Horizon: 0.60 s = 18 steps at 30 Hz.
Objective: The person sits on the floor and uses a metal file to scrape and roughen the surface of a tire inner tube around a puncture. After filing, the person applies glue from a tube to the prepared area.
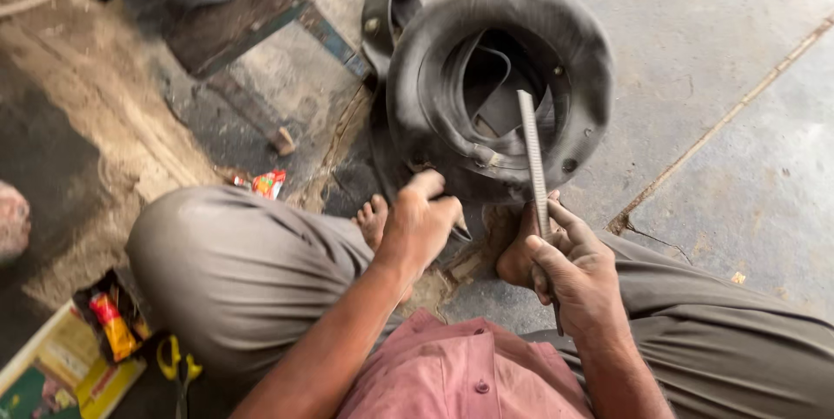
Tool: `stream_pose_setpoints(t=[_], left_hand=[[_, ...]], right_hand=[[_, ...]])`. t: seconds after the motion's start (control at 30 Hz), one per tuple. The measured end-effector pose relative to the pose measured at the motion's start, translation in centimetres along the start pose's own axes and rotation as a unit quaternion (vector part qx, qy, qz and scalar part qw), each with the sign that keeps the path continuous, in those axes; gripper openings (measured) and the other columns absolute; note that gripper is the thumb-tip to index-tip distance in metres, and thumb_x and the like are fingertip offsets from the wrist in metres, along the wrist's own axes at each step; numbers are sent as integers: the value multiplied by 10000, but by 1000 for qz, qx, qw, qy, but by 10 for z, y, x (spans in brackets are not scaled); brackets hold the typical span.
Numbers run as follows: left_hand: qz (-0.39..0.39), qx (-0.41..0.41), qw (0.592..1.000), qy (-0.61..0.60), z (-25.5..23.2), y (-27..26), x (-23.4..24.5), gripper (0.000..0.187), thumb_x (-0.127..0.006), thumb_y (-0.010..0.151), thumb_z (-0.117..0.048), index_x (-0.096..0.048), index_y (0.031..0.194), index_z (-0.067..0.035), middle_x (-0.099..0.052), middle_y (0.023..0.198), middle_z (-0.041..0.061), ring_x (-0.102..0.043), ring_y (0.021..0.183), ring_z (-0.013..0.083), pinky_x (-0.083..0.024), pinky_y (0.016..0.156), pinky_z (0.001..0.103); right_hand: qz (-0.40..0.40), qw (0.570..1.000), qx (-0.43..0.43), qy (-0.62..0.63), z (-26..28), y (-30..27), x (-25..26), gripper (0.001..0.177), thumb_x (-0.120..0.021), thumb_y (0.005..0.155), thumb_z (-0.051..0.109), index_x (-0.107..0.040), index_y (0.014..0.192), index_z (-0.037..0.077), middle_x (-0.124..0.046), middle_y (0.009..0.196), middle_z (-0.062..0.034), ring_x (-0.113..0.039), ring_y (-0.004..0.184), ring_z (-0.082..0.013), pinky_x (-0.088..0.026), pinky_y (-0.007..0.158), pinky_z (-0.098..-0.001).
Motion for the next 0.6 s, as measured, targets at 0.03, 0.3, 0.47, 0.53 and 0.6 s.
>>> stream_pose_setpoints(t=[0.03, 0.3, 0.47, 0.53, 0.6], left_hand=[[27, 38, 997, -55, -3, -9, 8, 237, -703, 839, -88, -681, 1036, 42, -696, 812, 70, -568, 651, 94, -428, 643, 228], [-143, -244, 930, -237, -46, -60, 155, 249, -584, 1070, -15, -597, 1305, 66, -687, 1217, 218, -702, 963, 185, -623, 810, 311], [-291, -281, 887, -222, -30, -91, 214, 235, -586, 1106, -16, -607, 1339, 7, -689, 1260, 150, -723, 1000, 171, -647, 902, 305], [-341, -246, 880, -221, -3, -106, 233, 236, -593, 1123, -11, -602, 1358, 11, -681, 1285, 139, -710, 1030, 164, -631, 967, 314], [-369, -210, 879, -216, 29, -123, 247, 208, -606, 1143, 1, -602, 1349, 36, -674, 1291, 151, -704, 1045, 175, -612, 1006, 342]], right_hand=[[3, 998, -8, -61, -2, -1, -2, 619, -674, 914, 51, -493, 1500, -34, -591, 755, -70, -529, 497, -82, -422, 385, -240], [80, 862, 29, -500, 0, 35, -47, 582, -745, 836, 269, -618, 1383, 115, -774, 980, -162, -755, 818, -271, -579, 782, -405], [163, 839, 106, -509, -78, 110, -106, 506, -773, 821, 272, -664, 1258, 42, -750, 1057, -206, -737, 976, -337, -563, 893, -420], [170, 819, 84, -541, -127, 131, -124, 485, -764, 852, 276, -665, 1274, 59, -749, 1042, -229, -721, 1010, -370, -556, 926, -428], [158, 816, 106, -545, -171, 144, -121, 508, -779, 832, 287, -654, 1283, 89, -735, 1092, -210, -706, 1024, -380, -552, 897, -448]])
Point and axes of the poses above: each hand's wrist, its own y-axis towards the middle knuckle, its own x-axis out of the back of the hand, z = x × y, the point moved 2 cm from there along y, towards the middle knuckle
